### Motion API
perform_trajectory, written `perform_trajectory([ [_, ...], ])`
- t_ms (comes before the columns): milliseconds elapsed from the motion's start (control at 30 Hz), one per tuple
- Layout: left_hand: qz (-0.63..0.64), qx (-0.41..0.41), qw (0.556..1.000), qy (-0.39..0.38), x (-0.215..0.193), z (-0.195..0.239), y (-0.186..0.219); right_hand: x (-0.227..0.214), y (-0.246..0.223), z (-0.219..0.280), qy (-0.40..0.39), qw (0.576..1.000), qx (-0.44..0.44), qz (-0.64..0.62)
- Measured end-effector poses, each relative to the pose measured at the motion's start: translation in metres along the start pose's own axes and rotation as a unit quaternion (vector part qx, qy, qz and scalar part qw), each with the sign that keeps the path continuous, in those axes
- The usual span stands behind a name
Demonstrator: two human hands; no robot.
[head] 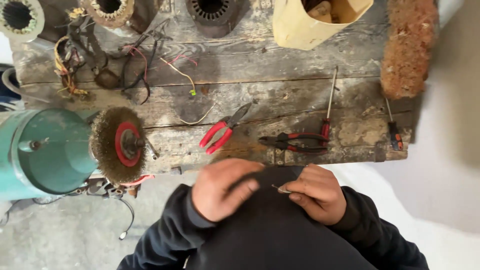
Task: Stripping insulation and extracting copper wire from dismantled electric motor components using pliers.
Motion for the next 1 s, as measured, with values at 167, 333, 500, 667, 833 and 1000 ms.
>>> perform_trajectory([
  [167, 0.088, 0.077, 0.989, -0.087, 0.013, -0.006, 0.015, 0.000, -0.010, -0.019, -0.029, 0.995, -0.085, 0.046],
  [333, 0.035, 0.107, 0.989, -0.097, 0.015, 0.005, 0.014, -0.005, -0.021, -0.019, -0.012, 0.991, -0.083, 0.102],
  [500, 0.025, 0.118, 0.989, -0.087, 0.015, 0.022, 0.008, -0.009, -0.024, -0.006, -0.011, 0.984, -0.034, 0.176],
  [667, -0.048, 0.116, 0.992, -0.028, 0.010, 0.034, 0.004, -0.013, -0.029, -0.005, 0.014, 0.984, -0.058, 0.166],
  [833, -0.139, 0.109, 0.984, 0.015, -0.002, 0.038, 0.002, -0.003, -0.014, 0.017, 0.018, 0.981, 0.020, 0.192],
  [1000, -0.137, 0.113, 0.984, 0.024, 0.000, 0.043, -0.003, 0.004, -0.009, 0.028, 0.053, 0.973, 0.058, 0.216],
])
Point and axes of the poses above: each hand's wrist, its own z-axis away from the middle knuckle, its own x-axis out of the palm, y = z × x, the point moved 2 cm from there along -z, towards the middle knuckle, and after that the axes turned 9 degrees about z, right-handed, at the moved point
